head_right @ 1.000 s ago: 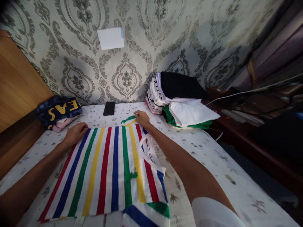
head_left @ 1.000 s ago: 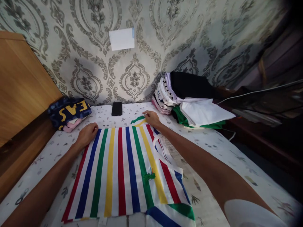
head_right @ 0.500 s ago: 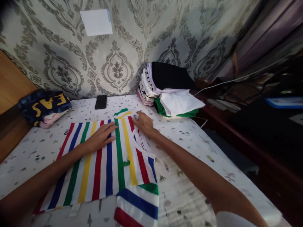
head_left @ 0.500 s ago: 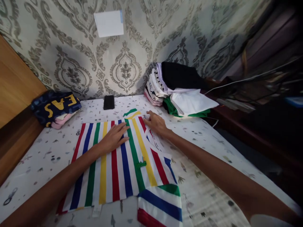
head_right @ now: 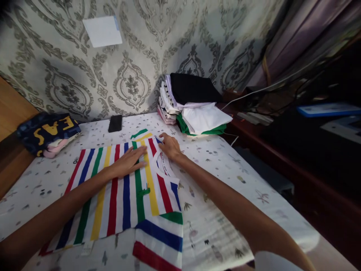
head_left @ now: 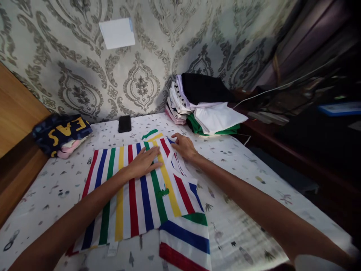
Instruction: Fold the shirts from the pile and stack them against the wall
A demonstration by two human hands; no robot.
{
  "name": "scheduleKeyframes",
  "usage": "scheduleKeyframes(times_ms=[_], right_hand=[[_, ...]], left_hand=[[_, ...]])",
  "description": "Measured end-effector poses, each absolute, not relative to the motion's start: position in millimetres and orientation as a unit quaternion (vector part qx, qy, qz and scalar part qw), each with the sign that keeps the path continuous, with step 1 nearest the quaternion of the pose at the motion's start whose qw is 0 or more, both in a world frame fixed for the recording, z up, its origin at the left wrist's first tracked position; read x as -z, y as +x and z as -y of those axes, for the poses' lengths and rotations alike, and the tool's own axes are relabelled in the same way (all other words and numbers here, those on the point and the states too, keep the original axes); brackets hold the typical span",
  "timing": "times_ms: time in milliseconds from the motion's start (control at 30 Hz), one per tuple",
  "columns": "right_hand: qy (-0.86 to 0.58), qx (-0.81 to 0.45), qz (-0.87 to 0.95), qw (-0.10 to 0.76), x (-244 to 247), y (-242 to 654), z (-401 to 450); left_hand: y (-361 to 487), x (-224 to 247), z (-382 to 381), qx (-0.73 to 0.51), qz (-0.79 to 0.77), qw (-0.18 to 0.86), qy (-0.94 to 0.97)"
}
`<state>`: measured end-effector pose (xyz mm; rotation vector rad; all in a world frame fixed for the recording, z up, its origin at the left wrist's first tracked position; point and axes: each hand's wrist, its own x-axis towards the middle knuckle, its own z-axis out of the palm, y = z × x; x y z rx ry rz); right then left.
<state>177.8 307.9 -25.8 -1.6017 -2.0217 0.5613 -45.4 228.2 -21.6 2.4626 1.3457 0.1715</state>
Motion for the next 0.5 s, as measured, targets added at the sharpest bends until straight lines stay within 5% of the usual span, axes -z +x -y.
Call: scheduleKeyframes(times_ms=[300,500], right_hand=[[-0.562,-0.406,0.605,0.391,41.6,204.8,-259.6],[-0.576,-0.401,0.644,0.305,32.9,219.0,-191.7]], left_hand=[[-17.2,33.1,-262.0,-0.077,-0.428,0.116,0.893],[-12.8,36.0,-238.2,-0.061,-0.48,0.123,0.867]])
